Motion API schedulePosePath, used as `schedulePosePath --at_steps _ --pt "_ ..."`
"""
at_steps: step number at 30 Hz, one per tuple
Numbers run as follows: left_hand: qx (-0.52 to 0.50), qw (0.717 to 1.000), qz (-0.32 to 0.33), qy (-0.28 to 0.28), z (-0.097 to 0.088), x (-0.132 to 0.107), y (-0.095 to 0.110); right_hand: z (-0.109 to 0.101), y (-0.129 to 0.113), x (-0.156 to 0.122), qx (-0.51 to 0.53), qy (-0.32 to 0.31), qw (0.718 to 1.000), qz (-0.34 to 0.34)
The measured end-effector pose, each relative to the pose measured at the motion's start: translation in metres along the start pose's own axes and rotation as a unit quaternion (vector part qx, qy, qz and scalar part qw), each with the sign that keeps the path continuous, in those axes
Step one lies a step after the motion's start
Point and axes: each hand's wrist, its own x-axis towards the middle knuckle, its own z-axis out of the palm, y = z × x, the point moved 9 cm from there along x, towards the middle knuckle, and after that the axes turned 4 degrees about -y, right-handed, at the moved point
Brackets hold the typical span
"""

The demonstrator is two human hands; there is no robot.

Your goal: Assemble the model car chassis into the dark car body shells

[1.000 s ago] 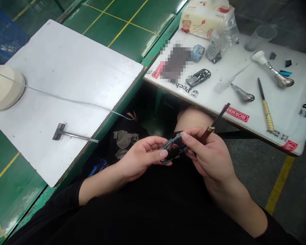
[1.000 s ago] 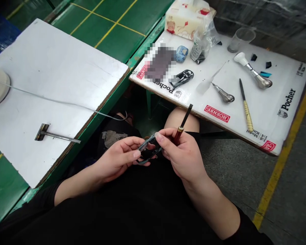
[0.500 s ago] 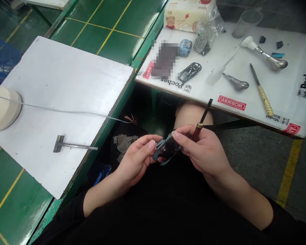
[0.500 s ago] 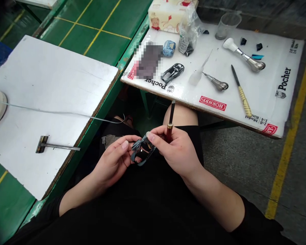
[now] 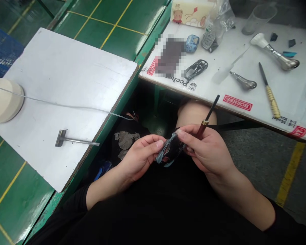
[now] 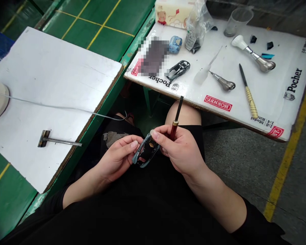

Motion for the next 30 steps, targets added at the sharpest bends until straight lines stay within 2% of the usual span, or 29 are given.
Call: schedulePosePath --at_steps 5,10,20,30 --pt "0.011 1.000 -0.015 0.007 -0.002 -0.001 -0.003 0.000 0.002 0.001 -0.009 0.000 1.000 0.001" --pt "0.047 0.999 -0.004 0.023 -0.008 -0.001 -0.002 -0.002 0.004 0.001 0.001 0.004 1.000 -0.001" --pt "0.053 0.998 0.017 0.021 -0.005 0.001 0.001 -0.006 0.003 0.003 -0.004 0.017 1.000 -0.015" --pt "0.083 0.992 0.095 0.003 -0.006 -0.003 0.015 -0.015 0.004 0.003 -0.014 0.054 0.998 -0.042"
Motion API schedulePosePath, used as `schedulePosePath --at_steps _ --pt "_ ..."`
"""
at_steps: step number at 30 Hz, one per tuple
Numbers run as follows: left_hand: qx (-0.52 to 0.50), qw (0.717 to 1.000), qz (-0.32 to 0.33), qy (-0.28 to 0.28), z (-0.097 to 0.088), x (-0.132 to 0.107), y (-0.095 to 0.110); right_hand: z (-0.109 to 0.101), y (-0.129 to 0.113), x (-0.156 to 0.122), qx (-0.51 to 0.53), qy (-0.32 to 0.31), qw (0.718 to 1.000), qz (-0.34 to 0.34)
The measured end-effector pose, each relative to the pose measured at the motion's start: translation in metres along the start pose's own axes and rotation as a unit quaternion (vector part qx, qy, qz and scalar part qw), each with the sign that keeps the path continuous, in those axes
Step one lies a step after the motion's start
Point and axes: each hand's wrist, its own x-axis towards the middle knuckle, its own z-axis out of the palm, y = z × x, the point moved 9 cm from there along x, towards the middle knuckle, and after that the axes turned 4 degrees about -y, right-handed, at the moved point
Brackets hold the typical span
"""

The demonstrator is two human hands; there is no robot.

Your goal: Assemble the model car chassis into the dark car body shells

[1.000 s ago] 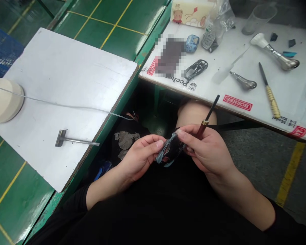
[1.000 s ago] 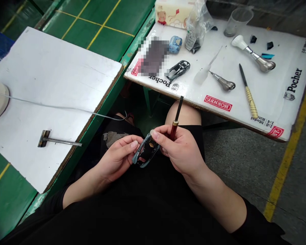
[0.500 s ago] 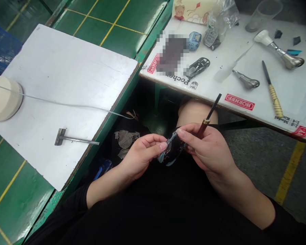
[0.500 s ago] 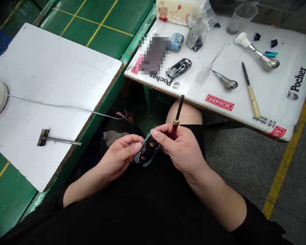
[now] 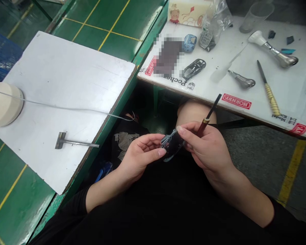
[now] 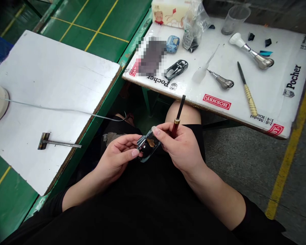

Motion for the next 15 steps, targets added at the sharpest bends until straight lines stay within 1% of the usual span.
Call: schedulePosePath --at_steps 3,7,9,12,15 --pt "-0.015 1.000 -0.010 0.022 -0.003 0.000 -0.001 0.001 0.001 -0.003 -0.007 -0.011 1.000 -0.002" --pt "-0.019 0.997 -0.066 0.043 -0.007 0.001 -0.012 0.008 0.003 -0.007 -0.008 -0.043 0.999 0.007" --pt "-0.027 0.996 -0.078 0.040 -0.006 0.001 -0.015 0.010 0.002 -0.007 0.004 -0.047 0.999 0.010" --pt "-0.050 0.996 -0.074 0.027 -0.002 0.002 -0.014 0.010 0.000 -0.006 0.016 -0.038 0.999 0.009" --pt "-0.048 0.996 -0.072 0.022 -0.001 0.002 -0.013 0.007 -0.002 -0.004 0.016 -0.023 1.000 0.006"
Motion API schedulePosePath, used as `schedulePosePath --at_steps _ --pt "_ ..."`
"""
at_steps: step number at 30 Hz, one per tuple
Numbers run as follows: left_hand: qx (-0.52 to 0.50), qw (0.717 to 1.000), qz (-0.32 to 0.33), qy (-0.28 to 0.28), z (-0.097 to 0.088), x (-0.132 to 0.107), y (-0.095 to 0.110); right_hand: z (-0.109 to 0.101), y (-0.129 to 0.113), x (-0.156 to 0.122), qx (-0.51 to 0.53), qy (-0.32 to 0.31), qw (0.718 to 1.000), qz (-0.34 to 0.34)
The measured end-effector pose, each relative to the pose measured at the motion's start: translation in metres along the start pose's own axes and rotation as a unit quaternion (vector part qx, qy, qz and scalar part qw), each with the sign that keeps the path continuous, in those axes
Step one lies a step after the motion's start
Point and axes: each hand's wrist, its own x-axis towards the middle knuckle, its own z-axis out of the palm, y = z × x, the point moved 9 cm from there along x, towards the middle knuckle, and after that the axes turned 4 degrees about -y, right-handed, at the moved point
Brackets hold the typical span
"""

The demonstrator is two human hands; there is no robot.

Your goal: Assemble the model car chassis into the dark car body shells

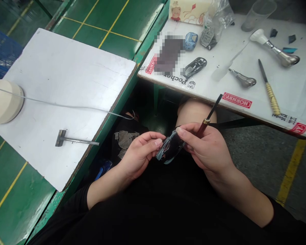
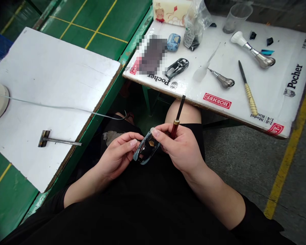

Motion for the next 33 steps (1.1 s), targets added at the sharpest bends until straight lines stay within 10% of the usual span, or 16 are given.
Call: schedulePosePath --at_steps 33 --pt "0.042 0.998 0.037 -0.010 0.007 -0.001 0.004 -0.010 -0.003 -0.006 -0.040 0.025 0.999 -0.025"
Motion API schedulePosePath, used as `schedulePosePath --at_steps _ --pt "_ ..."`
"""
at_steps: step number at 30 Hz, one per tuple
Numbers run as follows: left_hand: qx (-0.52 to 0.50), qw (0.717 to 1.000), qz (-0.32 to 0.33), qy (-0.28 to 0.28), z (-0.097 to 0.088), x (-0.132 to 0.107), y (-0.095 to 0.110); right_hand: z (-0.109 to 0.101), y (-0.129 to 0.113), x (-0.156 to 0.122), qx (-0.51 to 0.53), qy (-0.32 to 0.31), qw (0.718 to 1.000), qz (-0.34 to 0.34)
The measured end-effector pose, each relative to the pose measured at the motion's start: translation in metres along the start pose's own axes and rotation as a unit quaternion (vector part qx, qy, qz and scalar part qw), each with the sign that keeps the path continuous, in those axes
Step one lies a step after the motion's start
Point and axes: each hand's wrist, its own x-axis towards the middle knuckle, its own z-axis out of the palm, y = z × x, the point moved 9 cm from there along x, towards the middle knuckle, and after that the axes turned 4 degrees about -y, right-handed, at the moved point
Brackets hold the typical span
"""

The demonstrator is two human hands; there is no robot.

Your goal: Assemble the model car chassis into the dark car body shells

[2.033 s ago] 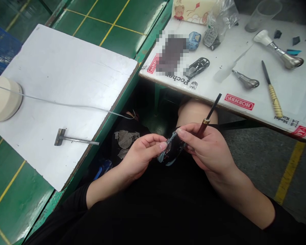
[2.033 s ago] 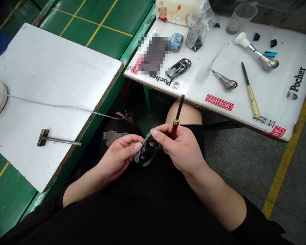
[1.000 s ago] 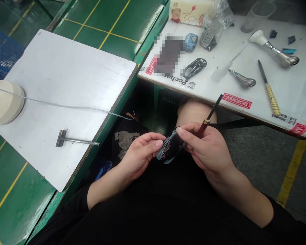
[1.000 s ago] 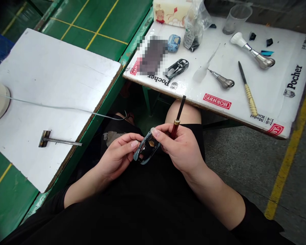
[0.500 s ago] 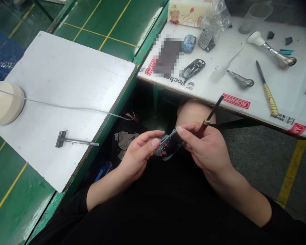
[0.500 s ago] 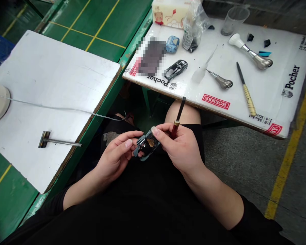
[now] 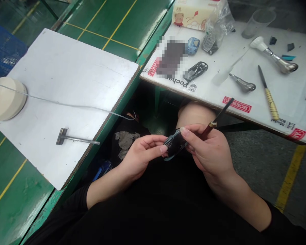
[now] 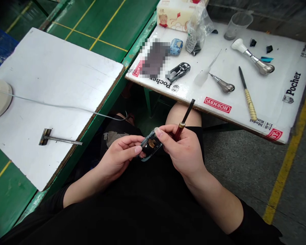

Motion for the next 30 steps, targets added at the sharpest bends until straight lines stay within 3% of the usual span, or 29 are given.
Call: schedulePosePath --at_steps 8,30 --pt "0.003 0.999 0.048 0.012 0.0002 -0.0017 0.0076 -0.0025 0.0043 -0.0021 -0.022 0.028 0.999 -0.009" --pt "-0.001 0.998 0.060 0.037 -0.0027 -0.0007 0.0072 -0.0011 0.0033 -0.0054 -0.045 0.026 0.999 -0.016"
